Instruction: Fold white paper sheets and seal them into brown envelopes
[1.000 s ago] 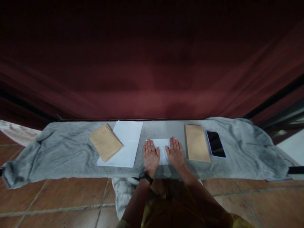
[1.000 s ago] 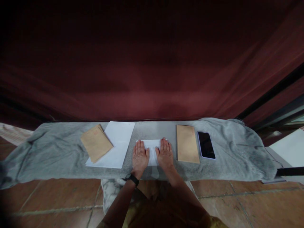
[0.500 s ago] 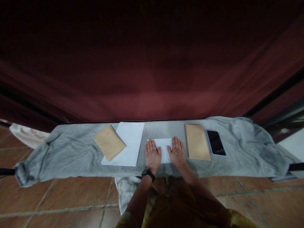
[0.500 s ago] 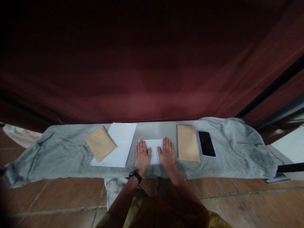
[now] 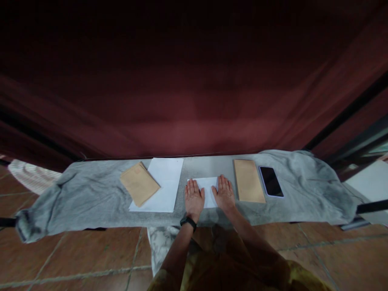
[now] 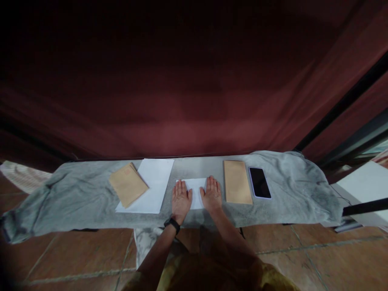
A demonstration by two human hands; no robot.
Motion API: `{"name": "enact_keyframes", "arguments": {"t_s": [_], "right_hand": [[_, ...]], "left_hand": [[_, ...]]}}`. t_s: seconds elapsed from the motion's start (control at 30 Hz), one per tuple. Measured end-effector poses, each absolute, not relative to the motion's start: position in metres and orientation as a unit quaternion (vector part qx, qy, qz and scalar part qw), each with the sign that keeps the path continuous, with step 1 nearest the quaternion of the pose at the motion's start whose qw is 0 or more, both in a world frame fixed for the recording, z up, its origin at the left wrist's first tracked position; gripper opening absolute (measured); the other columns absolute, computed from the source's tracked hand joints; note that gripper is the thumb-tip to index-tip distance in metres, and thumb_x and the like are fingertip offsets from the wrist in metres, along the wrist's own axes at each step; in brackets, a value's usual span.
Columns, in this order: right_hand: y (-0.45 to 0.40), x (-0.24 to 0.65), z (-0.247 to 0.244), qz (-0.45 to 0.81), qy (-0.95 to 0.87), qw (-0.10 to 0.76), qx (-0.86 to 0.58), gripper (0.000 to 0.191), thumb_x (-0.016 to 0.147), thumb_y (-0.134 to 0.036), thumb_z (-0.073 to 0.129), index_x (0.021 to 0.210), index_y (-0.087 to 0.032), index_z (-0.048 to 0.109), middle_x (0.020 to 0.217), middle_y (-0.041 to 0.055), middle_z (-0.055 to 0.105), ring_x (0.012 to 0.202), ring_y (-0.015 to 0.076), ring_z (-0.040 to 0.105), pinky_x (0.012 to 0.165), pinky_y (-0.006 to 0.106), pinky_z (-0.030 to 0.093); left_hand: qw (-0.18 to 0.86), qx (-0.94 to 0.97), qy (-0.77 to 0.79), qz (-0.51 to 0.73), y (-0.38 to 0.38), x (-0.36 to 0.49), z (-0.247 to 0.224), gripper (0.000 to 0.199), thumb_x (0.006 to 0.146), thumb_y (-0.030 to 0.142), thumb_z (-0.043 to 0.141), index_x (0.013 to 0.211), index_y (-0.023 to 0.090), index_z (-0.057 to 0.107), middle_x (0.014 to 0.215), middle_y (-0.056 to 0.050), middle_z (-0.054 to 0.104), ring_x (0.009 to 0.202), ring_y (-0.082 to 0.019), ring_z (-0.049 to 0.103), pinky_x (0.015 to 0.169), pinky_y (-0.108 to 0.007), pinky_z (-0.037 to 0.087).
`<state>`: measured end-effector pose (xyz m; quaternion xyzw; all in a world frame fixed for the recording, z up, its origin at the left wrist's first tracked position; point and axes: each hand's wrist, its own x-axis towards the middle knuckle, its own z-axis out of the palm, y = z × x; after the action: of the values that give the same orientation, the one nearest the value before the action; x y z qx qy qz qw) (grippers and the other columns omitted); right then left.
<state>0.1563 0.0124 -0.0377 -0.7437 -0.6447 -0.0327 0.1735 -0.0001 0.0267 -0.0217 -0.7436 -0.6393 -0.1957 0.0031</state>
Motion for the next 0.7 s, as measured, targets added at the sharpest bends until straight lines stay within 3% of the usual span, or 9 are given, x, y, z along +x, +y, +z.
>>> {"name": "enact_keyframes", "arguments": {"t_s": [0.37, 0.7], "right_hand": [[0.013, 0.159, -0.040, -0.042, -0.652, 0.174, -0.737, 0.066, 0.102, -0.042, 0.033, 0.152, 0.002, 0.037, 0.158, 0.0226, 0.038, 0.145, 0.0316, 0.039, 0.121, 0.048, 0.024], [0.004, 0.165, -0.046, -0.056, -0.636, 0.200, -0.743, 0.061, 0.104, -0.037, 0.031, 0.153, -0.002, 0.037, 0.156, 0.0224, 0.042, 0.143, 0.0312, 0.042, 0.119, 0.049, 0.027]], "left_hand": [[-0.003, -0.766, -0.621, -0.169, 0.025, -0.007, -0.018, 0.054, 0.102, 0.031, 0.035, 0.147, 0.003, 0.046, 0.155, -0.019, 0.044, 0.147, -0.027, 0.038, 0.123, -0.046, 0.029], [0.008, -0.726, -0.660, -0.195, 0.013, -0.009, -0.024, 0.060, 0.102, 0.034, 0.034, 0.152, 0.001, 0.038, 0.159, -0.022, 0.036, 0.150, -0.029, 0.032, 0.123, -0.049, 0.029]]}}
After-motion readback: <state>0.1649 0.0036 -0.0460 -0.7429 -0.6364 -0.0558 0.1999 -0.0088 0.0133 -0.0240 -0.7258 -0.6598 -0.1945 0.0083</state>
